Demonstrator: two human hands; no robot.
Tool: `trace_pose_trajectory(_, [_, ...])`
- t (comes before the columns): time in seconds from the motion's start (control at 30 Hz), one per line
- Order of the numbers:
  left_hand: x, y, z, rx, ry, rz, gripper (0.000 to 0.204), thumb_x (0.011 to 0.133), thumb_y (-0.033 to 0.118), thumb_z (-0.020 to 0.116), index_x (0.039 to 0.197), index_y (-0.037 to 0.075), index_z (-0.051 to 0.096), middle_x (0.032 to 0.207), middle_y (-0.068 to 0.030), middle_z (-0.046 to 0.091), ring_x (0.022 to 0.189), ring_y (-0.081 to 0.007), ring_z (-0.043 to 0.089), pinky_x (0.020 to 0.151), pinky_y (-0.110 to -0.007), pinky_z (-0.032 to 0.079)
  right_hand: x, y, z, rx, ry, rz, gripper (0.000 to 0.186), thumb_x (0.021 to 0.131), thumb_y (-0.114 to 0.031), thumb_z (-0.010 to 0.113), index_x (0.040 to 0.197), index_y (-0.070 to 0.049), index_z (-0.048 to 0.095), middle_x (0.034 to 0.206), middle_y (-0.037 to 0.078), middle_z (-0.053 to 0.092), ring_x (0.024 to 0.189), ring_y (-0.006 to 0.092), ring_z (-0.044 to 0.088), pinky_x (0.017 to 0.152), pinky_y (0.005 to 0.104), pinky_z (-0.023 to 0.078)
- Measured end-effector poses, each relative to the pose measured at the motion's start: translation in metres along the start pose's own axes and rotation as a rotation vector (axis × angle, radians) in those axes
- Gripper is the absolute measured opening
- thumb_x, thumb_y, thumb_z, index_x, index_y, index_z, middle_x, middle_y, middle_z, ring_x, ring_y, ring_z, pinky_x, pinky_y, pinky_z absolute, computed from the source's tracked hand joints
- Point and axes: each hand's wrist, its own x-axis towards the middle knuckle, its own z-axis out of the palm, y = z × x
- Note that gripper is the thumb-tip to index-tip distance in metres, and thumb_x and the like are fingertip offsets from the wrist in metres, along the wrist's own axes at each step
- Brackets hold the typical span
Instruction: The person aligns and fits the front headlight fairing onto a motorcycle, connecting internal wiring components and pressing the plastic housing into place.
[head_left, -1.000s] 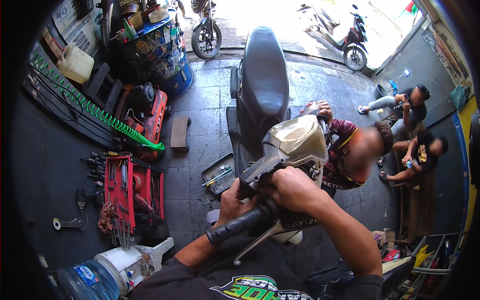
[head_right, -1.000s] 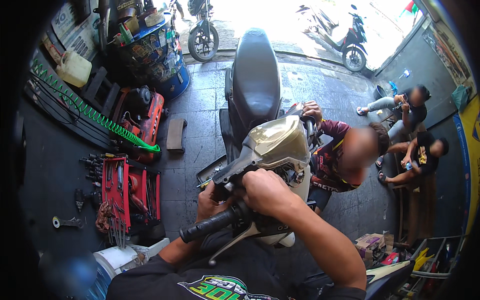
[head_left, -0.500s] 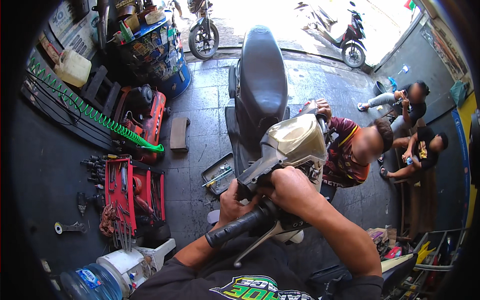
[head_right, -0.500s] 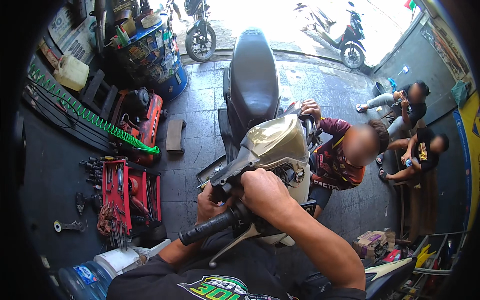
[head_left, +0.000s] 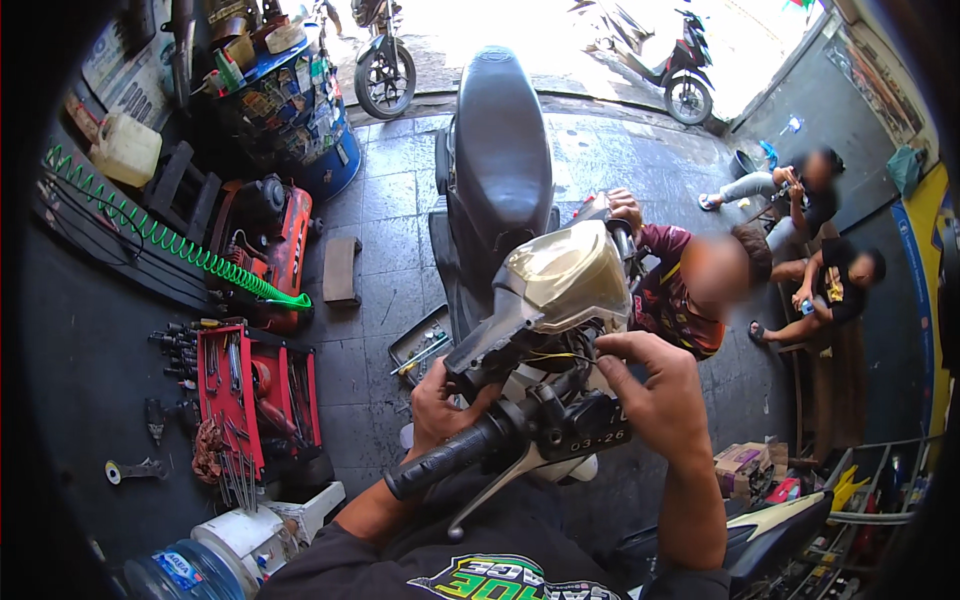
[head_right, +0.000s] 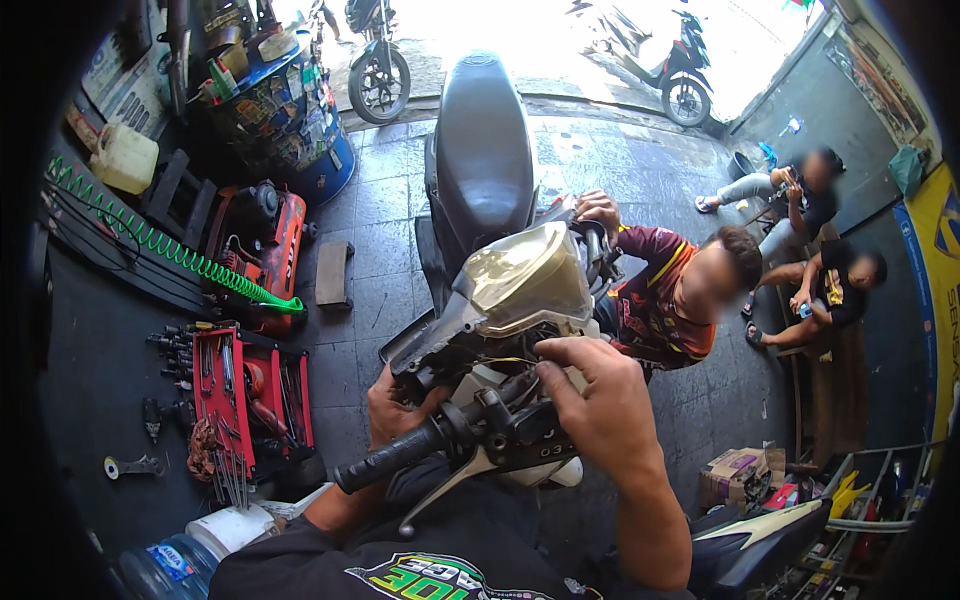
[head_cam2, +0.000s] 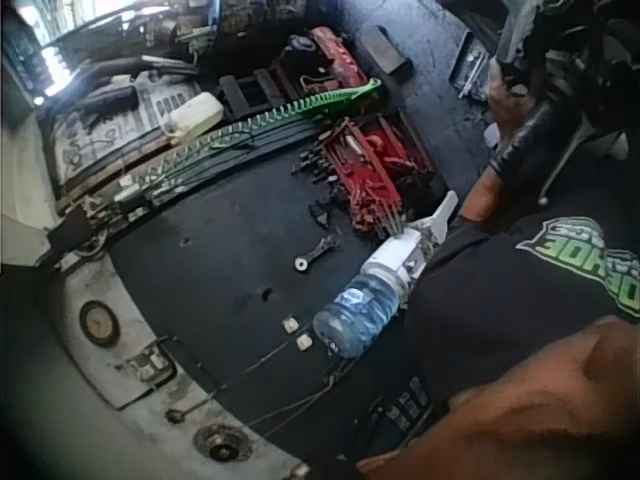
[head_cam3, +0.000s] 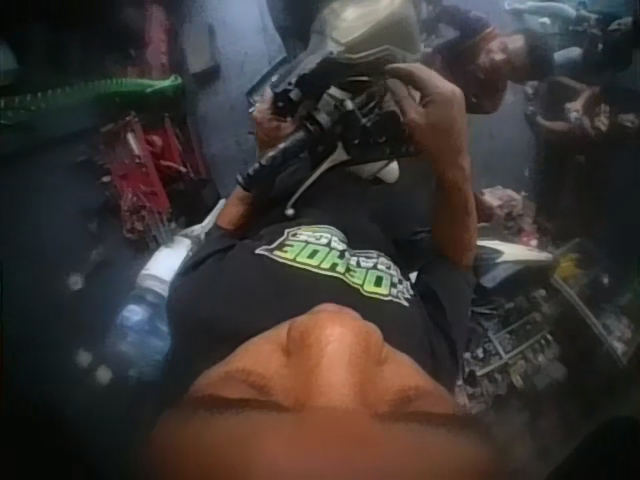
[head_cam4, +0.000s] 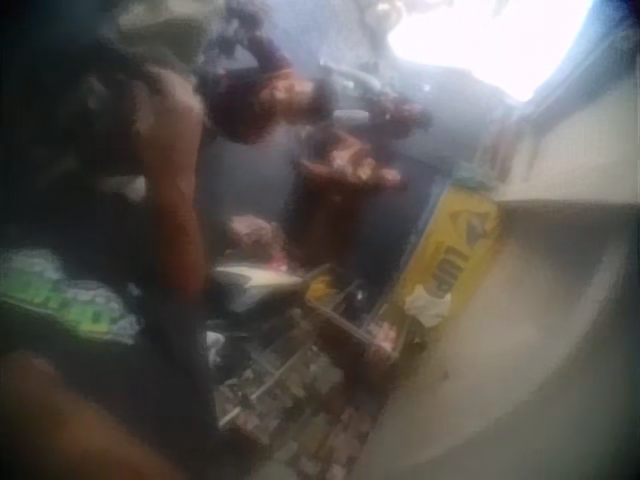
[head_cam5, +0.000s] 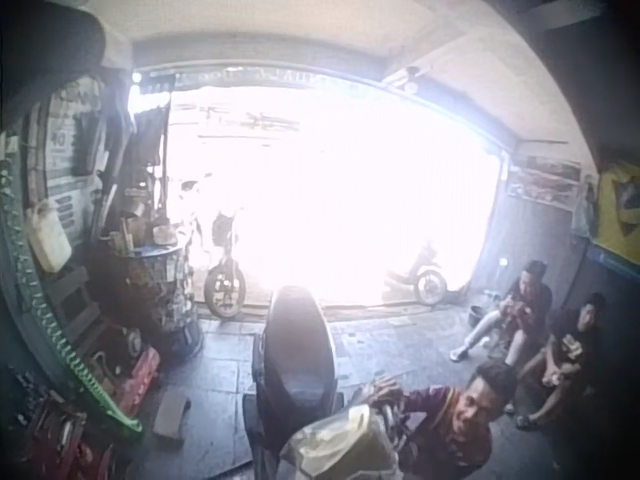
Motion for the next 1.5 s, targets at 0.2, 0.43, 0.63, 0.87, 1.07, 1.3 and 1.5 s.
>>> trace_pose_trajectory(0.2, [0.002,0.004,-0.003,-0.069,-0.035,0.019,0.043,0.080,0.008,0.083,0.115,-0.002,0.061,0.103,-0.0121,0.070,0.088,-0.0177,0.070,0.077,-0.030,0.056,-0.009,0.025,-0.011,0.106,0.103,0.131,0.019,0.088,-0.008,0.069,0.104,0.002,0.072,0.091,0.016,0.073,0.083,0.0227,0.070,0.077,0.0328,0.053])
trace_pose_trajectory(0.43, [0.000,0.008,-0.006,-0.252,-0.089,-0.087,0.048,0.082,0.002,0.080,0.123,-0.003,0.057,0.113,-0.0122,0.068,0.104,-0.0183,0.065,0.091,-0.031,0.053,-0.025,0.057,-0.029,0.103,-0.001,0.200,0.024,0.089,-0.006,0.069,0.112,0.003,0.070,0.104,0.010,0.069,0.091,0.0137,0.064,0.079,0.0282,0.051])
trace_pose_trajectory(0.63, [0.002,0.011,-0.003,-0.111,0.001,0.081,0.045,0.083,0.004,0.080,0.121,-0.001,0.058,0.113,-0.0095,0.063,0.103,-0.0151,0.063,0.090,-0.028,0.051,-0.021,0.050,-0.004,0.092,0.038,-0.002,0.024,0.088,-0.012,0.070,0.109,0.000,0.071,0.106,0.015,0.067,0.096,0.0317,0.067,0.084,0.0378,0.052])
trace_pose_trajectory(0.87, [0.010,0.025,-0.011,-0.200,-0.032,-0.130,0.035,0.086,0.005,0.077,0.116,-0.003,0.059,0.105,-0.0060,0.065,0.096,-0.0116,0.061,0.086,-0.026,0.050,0.008,0.008,0.040,-0.249,-0.032,-0.257,0.028,0.083,-0.013,0.072,0.110,-0.004,0.070,0.106,0.015,0.067,0.103,0.0335,0.062,0.093,0.0436,0.047])
trace_pose_trajectory(1.07, [0.019,0.035,-0.019,-0.015,-0.133,-0.056,0.030,0.084,0.001,0.076,0.111,-0.002,0.061,0.101,-0.0050,0.067,0.093,-0.0096,0.061,0.083,-0.025,0.051,0.021,-0.009,0.058,-0.556,-0.109,-0.243,0.016,0.081,-0.016,0.069,0.094,-0.007,0.072,0.094,0.012,0.068,0.097,0.0305,0.064,0.085,0.0416,0.047])
trace_pose_trajectory(1.3, [0.021,0.043,-0.013,-0.017,-0.063,-0.134,0.022,0.087,0.000,0.073,0.105,-0.003,0.062,0.089,-0.0036,0.067,0.076,-0.0084,0.063,0.068,-0.024,0.054,0.025,-0.019,0.074,-0.683,-0.239,-0.178,0.009,0.079,-0.015,0.065,0.080,-0.009,0.072,0.084,0.011,0.073,0.090,0.0265,0.068,0.082,0.0386,0.048])
trace_pose_trajectory(1.5, [0.020,0.048,-0.013,-0.057,-0.088,-0.131,0.018,0.088,0.001,0.071,0.104,-0.003,0.062,0.089,-0.0048,0.068,0.077,-0.0089,0.065,0.066,-0.024,0.054,0.025,-0.005,0.077,-0.551,-0.087,-0.245,0.009,0.079,-0.014,0.065,0.076,-0.007,0.070,0.080,0.011,0.072,0.083,0.0265,0.071,0.076,0.0400,0.052])
